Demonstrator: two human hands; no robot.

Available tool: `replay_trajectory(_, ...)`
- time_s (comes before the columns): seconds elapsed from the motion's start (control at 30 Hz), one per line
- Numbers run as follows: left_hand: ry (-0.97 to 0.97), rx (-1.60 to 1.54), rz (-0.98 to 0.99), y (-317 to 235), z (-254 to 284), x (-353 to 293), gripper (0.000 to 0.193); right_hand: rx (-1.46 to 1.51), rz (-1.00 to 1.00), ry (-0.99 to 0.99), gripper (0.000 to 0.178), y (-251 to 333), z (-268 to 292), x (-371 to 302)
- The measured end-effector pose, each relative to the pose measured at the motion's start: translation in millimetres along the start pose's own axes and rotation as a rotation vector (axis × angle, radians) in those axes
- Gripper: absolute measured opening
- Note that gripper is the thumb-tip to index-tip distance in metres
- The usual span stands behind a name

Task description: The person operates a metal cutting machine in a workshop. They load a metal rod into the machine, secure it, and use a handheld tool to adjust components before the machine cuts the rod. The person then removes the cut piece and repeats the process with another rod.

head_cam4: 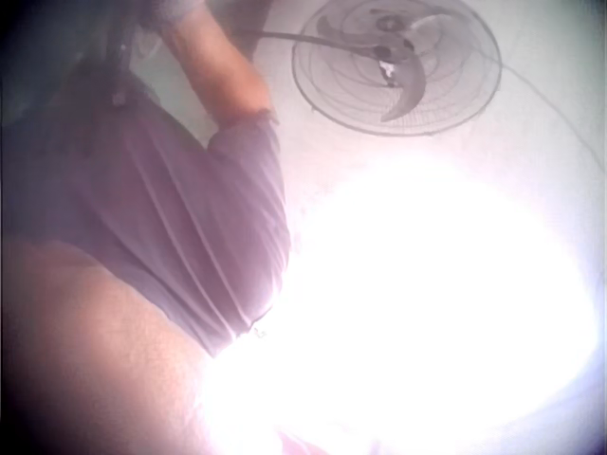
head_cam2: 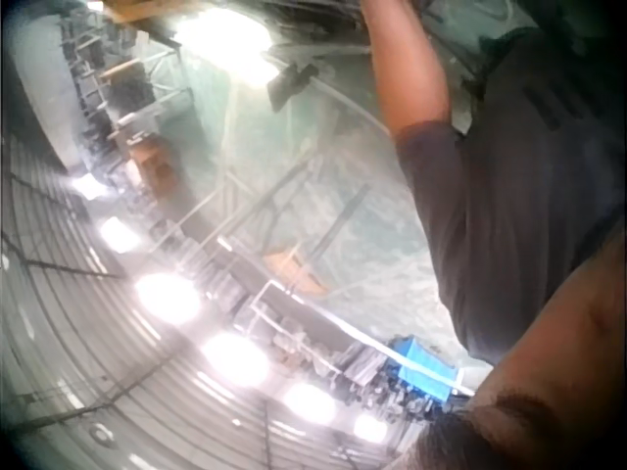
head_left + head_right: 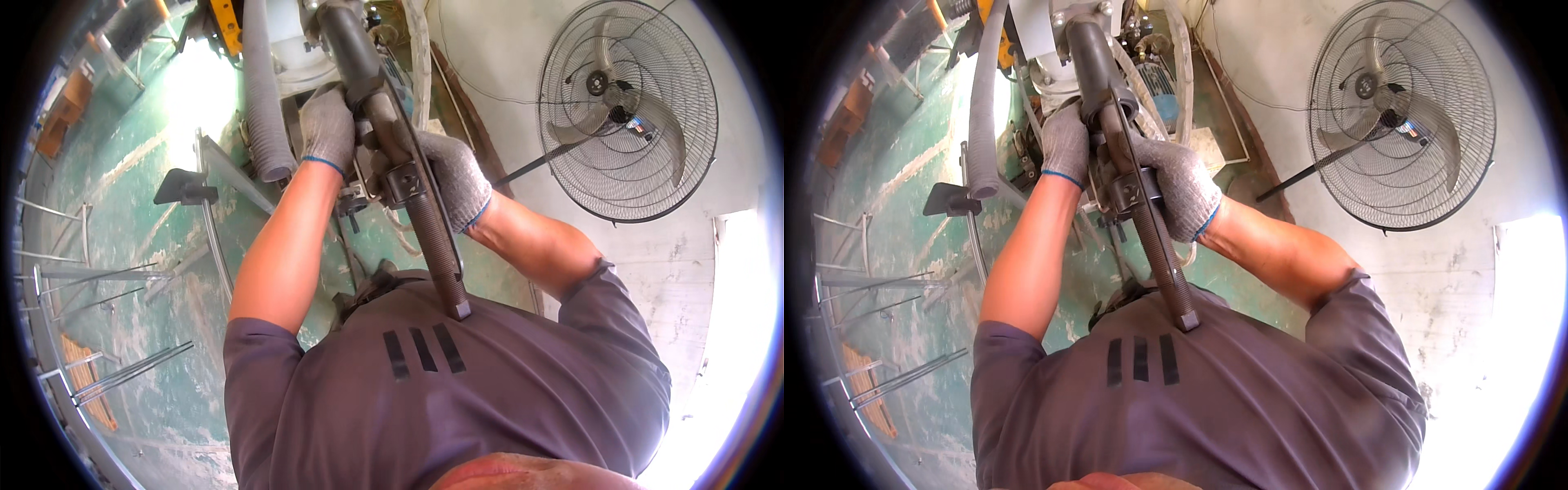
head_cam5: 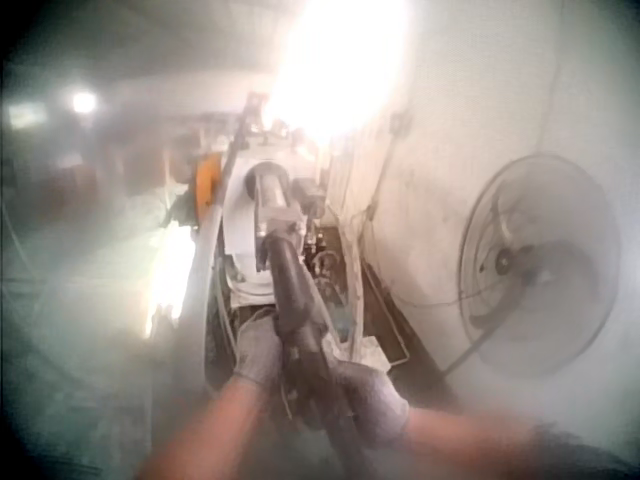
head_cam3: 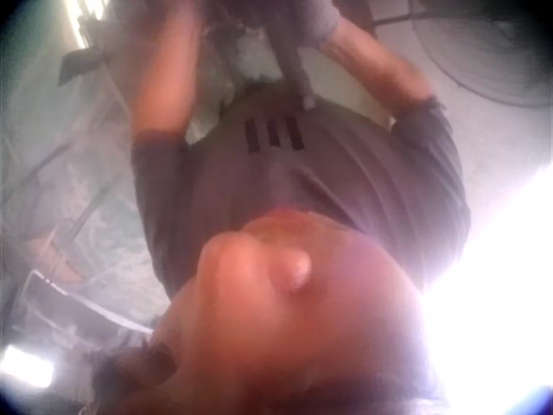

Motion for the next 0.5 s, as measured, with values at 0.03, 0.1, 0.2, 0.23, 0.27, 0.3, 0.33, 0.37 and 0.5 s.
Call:
replay_trajectory(0.03, -0.001, 0.049, -0.051, -1.7, 1.2, 2.4, 0.032, 0.031, 0.005, -0.021, 0.029, -1.0, 0.4, 0.6)
replay_trajectory(0.1, -0.011, 0.064, -0.094, -1.3, 3.4, 4.7, 0.033, 0.093, 0.012, -0.061, 0.030, -2.6, 2.1, 3.0)
replay_trajectory(0.2, -0.032, -0.198, 0.070, 3.4, -2.1, -11.6, 0.036, -0.020, -0.001, -0.040, 0.030, 1.2, 4.7, 0.8)
replay_trajectory(0.23, -0.023, -0.252, 0.095, 7.1, -3.0, -17.8, 0.037, -0.024, 0.013, -0.054, 0.030, 1.0, 9.3, 1.9)
replay_trajectory(0.27, -0.014, -0.306, 0.120, 12.5, -3.1, -25.8, 0.038, -0.028, 0.027, -0.068, 0.030, -1.5, 15.6, 4.6)
replay_trajectory(0.3, -0.005, -0.361, 0.145, 16.4, -3.5, -34.2, 0.039, -0.032, 0.041, -0.080, 0.030, -1.2, 19.0, 5.9)
replay_trajectory(0.33, 0.020, -0.394, 0.131, 14.5, -4.2, -44.3, 0.038, -0.030, 0.038, -0.056, 0.030, -0.2, 15.2, 5.3)
replay_trajectory(0.37, 0.043, -0.430, 0.122, 13.4, -6.3, -55.5, 0.038, -0.027, 0.030, -0.033, 0.030, 0.7, 12.4, 3.6)
replay_trajectory(0.5, 0.027, -0.372, 0.076, 4.7, -7.3, -73.5, 0.030, -0.022, 0.039, -0.042, 0.029, 0.2, 9.6, 3.3)
Point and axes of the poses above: each hand's wrist, its own x-axis towards the middle knuckle, its own z-axis out of the back of the hand, y = z × x, the point moved 9 cm from there along x, towards the middle knuckle, and after that the axes turned 9 degrees about y, right-handed, at the moved point
